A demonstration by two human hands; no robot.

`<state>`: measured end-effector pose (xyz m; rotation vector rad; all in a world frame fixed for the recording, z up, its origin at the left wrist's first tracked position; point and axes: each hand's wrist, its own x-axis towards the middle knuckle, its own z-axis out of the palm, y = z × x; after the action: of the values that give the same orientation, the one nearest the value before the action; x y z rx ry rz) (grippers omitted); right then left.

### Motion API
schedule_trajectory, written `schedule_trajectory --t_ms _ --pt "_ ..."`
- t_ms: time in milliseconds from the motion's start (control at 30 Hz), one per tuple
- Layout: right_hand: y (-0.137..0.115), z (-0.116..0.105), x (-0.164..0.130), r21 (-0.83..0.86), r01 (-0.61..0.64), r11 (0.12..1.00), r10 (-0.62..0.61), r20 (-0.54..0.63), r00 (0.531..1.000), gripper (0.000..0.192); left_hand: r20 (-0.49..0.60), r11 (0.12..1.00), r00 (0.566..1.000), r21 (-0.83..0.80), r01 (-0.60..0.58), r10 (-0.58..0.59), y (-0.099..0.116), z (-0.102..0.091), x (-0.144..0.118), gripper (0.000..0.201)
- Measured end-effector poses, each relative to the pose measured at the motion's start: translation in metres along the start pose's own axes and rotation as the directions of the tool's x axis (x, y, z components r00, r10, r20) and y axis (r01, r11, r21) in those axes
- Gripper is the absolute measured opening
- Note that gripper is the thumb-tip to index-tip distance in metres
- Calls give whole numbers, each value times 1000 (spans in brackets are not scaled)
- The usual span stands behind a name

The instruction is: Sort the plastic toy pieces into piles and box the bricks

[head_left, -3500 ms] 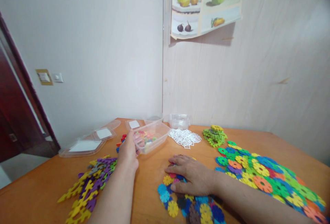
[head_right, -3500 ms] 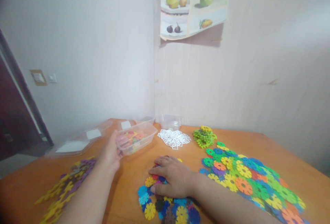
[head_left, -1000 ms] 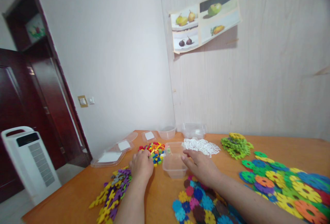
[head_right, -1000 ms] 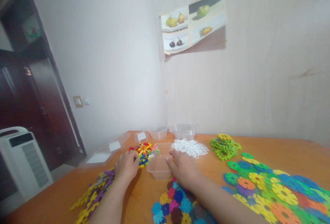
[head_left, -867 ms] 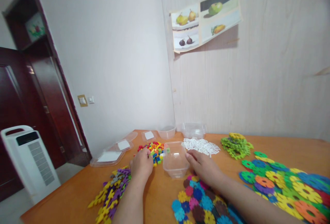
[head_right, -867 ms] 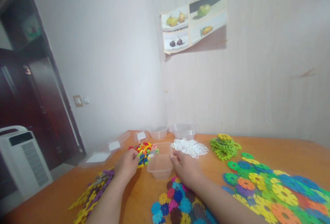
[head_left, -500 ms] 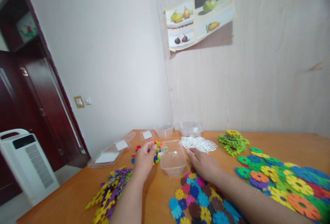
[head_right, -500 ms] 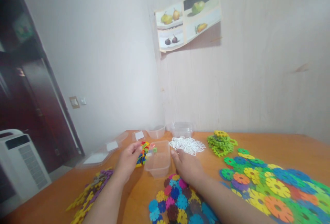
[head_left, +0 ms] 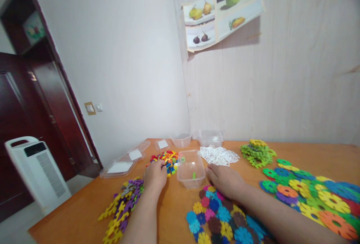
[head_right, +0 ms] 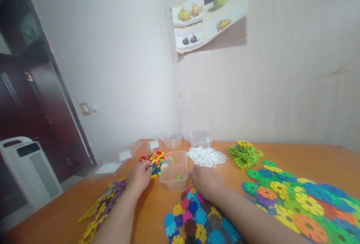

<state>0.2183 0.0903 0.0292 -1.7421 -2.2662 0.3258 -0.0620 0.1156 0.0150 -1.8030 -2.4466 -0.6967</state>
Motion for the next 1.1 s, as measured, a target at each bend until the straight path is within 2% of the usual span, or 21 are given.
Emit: schedule_trajectory --t_ms 133,267,367,433,500,567,633,667,700,767,833,900,967,1033,1100 --pt "0 0 -1 -10 -1 1000 0 -5 1000 46 -26 996 999 90 -21 23 4 -3 -6 24" --pt "0 0 -3 -20 10 1000 -10 -15 1000 44 -35 998 999 55 -6 8 3 -5 -5 21" --pt "1 1 -1 -12 17 1000 -18 -27 999 45 -68 995 998 -103 5 -12 4 -5 -2 20" --pt "2 2 0 -12 12 1000 -13 -33 999 46 -89 953 996 -303 4 -32 9 -4 -1 19" --pt "3 3 1 -14 10 1000 -10 -38 999 46 -72 833 997 -554 -8 -38 17 -5 -3 22" --pt "3 4 1 -14 13 1000 -14 -36 999 45 -13 630 1000 -777 -7 -5 26 -9 -7 30" --pt "3 5 1 -13 18 1000 -18 -24 1000 46 39 441 999 -897 25 22 32 -13 -11 37" --pt "3 5 1 -14 17 1000 -18 -18 1000 46 51 389 999 -920 43 12 33 -16 -11 38" --pt "4 5 2 -17 17 1000 -17 -14 1000 46 57 373 998 -926 58 -15 32 -17 -11 37" --pt "4 5 2 -28 19 999 -19 -18 1000 45 36 445 995 -893 75 -95 26 -18 -8 32" --pt "5 6 2 -39 24 999 -25 -31 999 41 -14 616 990 -784 78 -142 17 -15 -4 25" --pt "6 7 3 -48 28 998 -30 -44 999 38 -52 811 993 -583 54 -103 8 -9 0 19" --pt "6 7 2 -55 22 998 -25 -41 999 37 -28 939 999 -344 15 -26 2 -3 2 15" --pt "6 7 2 -60 16 998 -18 -32 999 36 27 992 999 -126 -19 23 1 -1 1 14" --pt "6 8 3 -59 16 998 -18 -30 999 36 65 999 997 22 -34 33 2 0 -1 15"
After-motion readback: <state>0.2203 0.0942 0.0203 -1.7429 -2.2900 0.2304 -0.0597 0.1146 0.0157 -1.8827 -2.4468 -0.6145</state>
